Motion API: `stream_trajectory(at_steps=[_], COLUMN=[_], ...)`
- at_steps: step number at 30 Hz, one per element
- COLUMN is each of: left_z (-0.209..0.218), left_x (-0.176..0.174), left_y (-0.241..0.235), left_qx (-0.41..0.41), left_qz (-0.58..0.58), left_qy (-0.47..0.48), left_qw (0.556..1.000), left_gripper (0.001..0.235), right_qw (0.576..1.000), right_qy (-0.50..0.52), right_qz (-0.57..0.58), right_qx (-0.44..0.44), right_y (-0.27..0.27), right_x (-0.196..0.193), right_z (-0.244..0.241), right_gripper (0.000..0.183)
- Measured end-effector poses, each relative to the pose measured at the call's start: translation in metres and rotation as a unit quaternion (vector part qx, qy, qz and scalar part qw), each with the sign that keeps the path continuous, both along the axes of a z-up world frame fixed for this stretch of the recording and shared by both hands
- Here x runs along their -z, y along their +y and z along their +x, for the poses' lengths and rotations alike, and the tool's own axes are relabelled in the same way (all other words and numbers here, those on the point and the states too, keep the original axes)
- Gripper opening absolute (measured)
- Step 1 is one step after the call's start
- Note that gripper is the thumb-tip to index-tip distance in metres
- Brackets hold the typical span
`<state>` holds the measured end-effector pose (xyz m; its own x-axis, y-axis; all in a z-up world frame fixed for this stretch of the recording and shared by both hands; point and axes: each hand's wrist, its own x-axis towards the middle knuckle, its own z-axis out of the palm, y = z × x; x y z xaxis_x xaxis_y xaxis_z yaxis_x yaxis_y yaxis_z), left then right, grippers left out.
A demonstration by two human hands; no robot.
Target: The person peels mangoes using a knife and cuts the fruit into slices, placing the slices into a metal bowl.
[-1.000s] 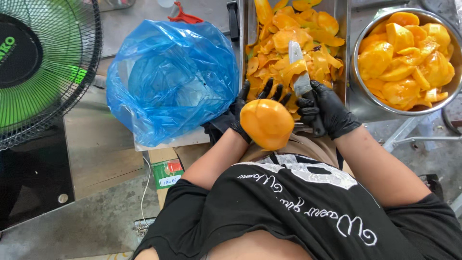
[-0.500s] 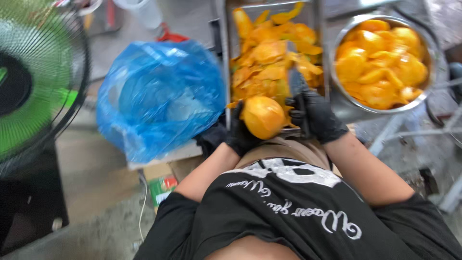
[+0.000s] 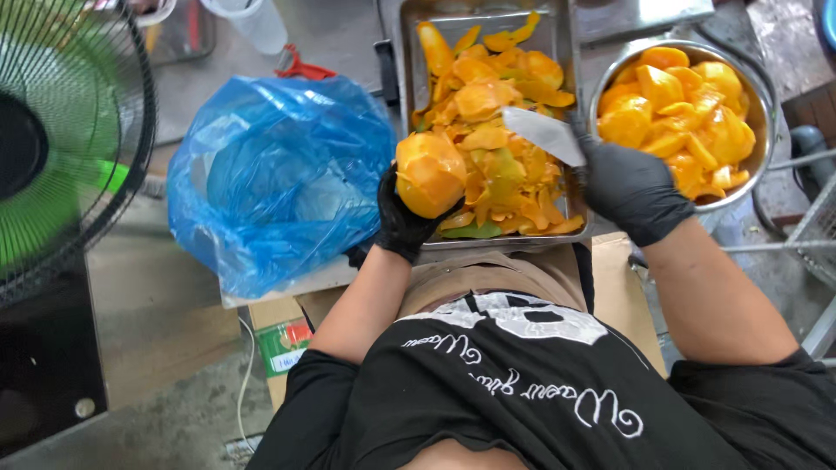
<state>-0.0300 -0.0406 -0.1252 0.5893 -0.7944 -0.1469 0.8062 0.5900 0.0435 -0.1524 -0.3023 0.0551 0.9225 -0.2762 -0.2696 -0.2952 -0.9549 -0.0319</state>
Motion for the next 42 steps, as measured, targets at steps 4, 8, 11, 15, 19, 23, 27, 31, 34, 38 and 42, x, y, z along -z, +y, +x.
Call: stream_trajectory(at_steps=[4, 8, 11, 15, 19, 23, 27, 31, 34, 38, 42], left_z=[0.008, 0.009, 0.013, 0.009, 0.007, 0.006, 0.022, 0.021, 0.02, 0.017, 0.015], left_x=[-0.003, -0.008, -0.014, -0.016, -0.004, 0.022, 0.053, 0.088, 0.102, 0.093, 0.07], left_y=[0.001, -0.004, -0.007, -0.007, -0.01, -0.012, -0.003, -0.01, -0.007, 0.008, 0.013], left_qx=[-0.01, -0.013, -0.026, -0.02, -0.011, 0.004, 0.013, -0.001, -0.036, -0.064, -0.023], left_qz=[-0.008, -0.019, -0.053, -0.058, -0.05, -0.038, -0.016, -0.04, -0.032, -0.009, 0.019], left_qy=[0.001, -0.002, 0.003, 0.037, 0.039, 0.017, -0.023, -0.056, -0.089, -0.137, -0.159], left_qw=[1.0, 1.0, 0.998, 0.997, 0.998, 0.999, 1.0, 0.998, 0.995, 0.988, 0.987], left_gripper=[0.072, 0.064, 0.062, 0.059, 0.058, 0.056, 0.055, 0.054, 0.053, 0.056, 0.062], right_qw=[0.989, 0.931, 0.93, 0.934, 0.933, 0.927, 0.939, 0.943, 0.937, 0.936, 0.928], right_qy=[-0.14, -0.256, -0.281, -0.27, -0.256, -0.262, -0.231, -0.212, -0.211, -0.223, -0.222], right_qz=[0.037, 0.213, 0.103, 0.084, 0.044, 0.08, 0.086, 0.113, 0.157, 0.156, 0.2], right_qx=[-0.023, -0.151, -0.211, -0.218, -0.248, -0.255, -0.241, -0.231, -0.231, -0.224, -0.222], right_y=[0.016, 0.055, 0.071, 0.074, 0.082, 0.086, 0.079, 0.085, 0.083, 0.083, 0.085], right_x=[-0.014, 0.025, 0.042, 0.045, 0.041, 0.035, 0.023, 0.024, 0.022, 0.021, 0.028], right_z=[-0.01, -0.029, -0.031, -0.026, -0.013, 0.001, -0.004, 0.0, 0.0, -0.002, 0.005], right_gripper=[0.075, 0.071, 0.07, 0.069, 0.067, 0.069, 0.073, 0.071, 0.074, 0.072, 0.072])
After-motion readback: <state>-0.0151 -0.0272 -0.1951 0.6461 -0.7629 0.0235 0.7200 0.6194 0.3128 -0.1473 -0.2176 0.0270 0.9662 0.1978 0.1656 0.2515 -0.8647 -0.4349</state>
